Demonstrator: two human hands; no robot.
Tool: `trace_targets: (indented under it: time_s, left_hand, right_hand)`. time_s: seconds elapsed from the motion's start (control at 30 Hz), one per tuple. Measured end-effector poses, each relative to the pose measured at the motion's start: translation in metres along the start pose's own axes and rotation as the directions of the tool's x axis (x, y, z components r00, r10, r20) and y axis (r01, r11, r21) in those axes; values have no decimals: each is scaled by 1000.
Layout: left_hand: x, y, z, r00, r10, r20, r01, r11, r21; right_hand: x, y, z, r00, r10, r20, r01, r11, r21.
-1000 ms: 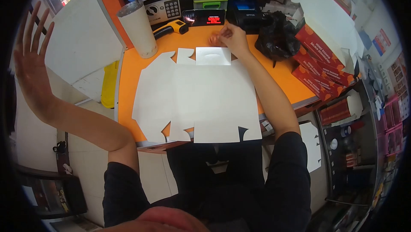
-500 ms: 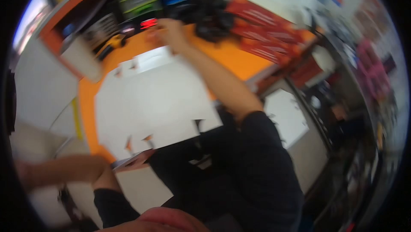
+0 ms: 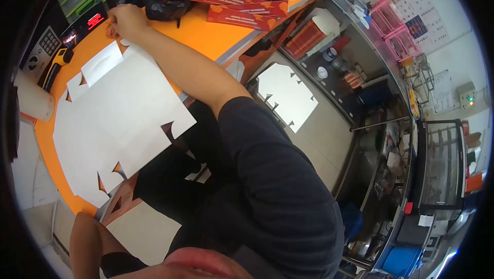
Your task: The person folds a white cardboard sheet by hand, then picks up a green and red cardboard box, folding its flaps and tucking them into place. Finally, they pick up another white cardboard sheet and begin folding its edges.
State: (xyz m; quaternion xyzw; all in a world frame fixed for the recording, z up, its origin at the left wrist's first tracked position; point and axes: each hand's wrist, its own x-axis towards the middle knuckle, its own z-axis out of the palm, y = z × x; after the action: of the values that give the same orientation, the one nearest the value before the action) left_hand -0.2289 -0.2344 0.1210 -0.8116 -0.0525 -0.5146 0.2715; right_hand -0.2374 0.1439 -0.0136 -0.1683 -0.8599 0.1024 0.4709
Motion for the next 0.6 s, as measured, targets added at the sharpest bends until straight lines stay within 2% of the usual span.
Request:
trace_targets:
  time_s: [0.13,0.27,0.3,0.4,0.6]
  left_hand:
    - [0,7,-7,1000,6,-9,-6,1000,-15]
    - [3,17,-16,1000,0,1,0,1000,-11]
    - [6,19,-18,1000,1,1,-1,1000,-8]
    - [12,25,-21,1000,0,15,0,1000,4]
    - [22,34,-30,1000,6,29,-7,1000,8]
  right_hand:
    - [-1,0,0,1000,16,1,-16,999,41]
    - [-3,-8,-3,994,-95,51,94,995,32]
    - [-3,-13,-10,980,-10,197,-13,994,113]
    - [-6,-11,-4,977,15,211,-76,955,285]
    - [-6,-13,-4,975,49,215,-75,990,116]
